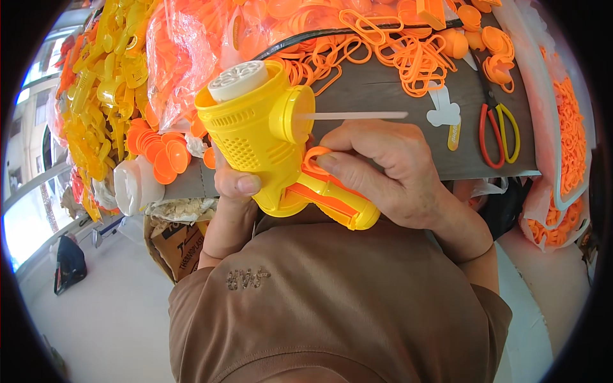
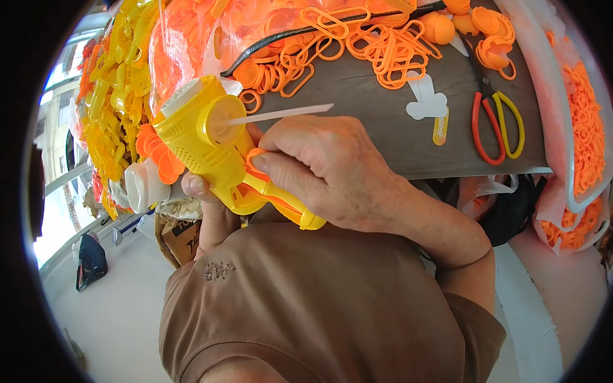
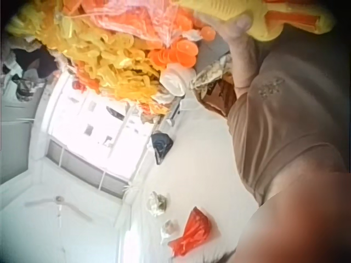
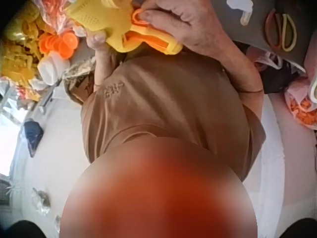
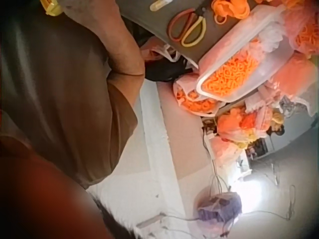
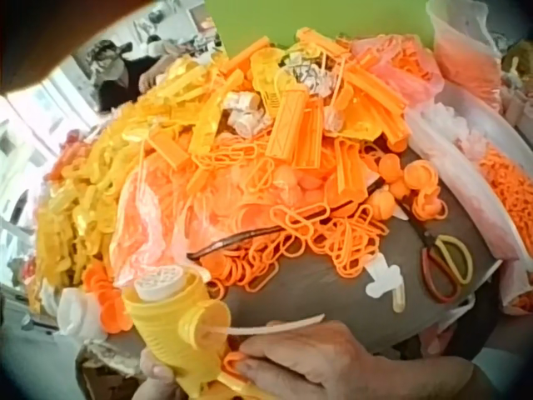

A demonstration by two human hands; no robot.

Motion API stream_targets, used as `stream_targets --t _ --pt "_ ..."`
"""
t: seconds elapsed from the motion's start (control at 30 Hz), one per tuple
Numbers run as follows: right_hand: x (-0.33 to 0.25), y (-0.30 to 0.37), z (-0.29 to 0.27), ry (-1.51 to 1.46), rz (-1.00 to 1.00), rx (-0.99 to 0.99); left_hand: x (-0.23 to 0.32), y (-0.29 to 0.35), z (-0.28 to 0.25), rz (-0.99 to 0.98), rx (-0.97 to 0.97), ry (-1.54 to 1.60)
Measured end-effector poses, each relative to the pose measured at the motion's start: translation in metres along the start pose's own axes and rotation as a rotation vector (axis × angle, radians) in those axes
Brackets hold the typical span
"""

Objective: Assembling a yellow toy gun by attaching internal components and stickers.

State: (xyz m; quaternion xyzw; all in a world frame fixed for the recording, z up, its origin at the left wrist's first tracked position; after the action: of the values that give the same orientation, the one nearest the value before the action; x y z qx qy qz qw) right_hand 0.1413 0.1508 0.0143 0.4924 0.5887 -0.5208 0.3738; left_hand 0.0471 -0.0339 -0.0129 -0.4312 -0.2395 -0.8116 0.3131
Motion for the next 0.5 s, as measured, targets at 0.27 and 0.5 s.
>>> stream_targets --t 0.27,0.5 --pt "-0.001 0.003 0.008 0.054 -0.039 0.039 0.001 -0.004 0.013 0.009 0.119 0.053" --pt "0.004 0.002 0.008 0.067 0.031 0.017 -0.005 -0.006 0.007 0.019 0.058 0.088"
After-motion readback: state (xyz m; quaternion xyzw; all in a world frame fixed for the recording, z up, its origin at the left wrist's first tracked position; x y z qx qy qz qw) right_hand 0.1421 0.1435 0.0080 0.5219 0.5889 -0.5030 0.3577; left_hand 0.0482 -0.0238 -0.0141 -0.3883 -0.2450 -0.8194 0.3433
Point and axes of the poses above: each hand's wrist, its own y-axis away from the middle knuckle, its own z-axis out of the palm, x = y × z, the point moved 1 cm from there along -y, towards the middle knuckle, and after that the axes turned 4 degrees about y, right-handed, at the moved point
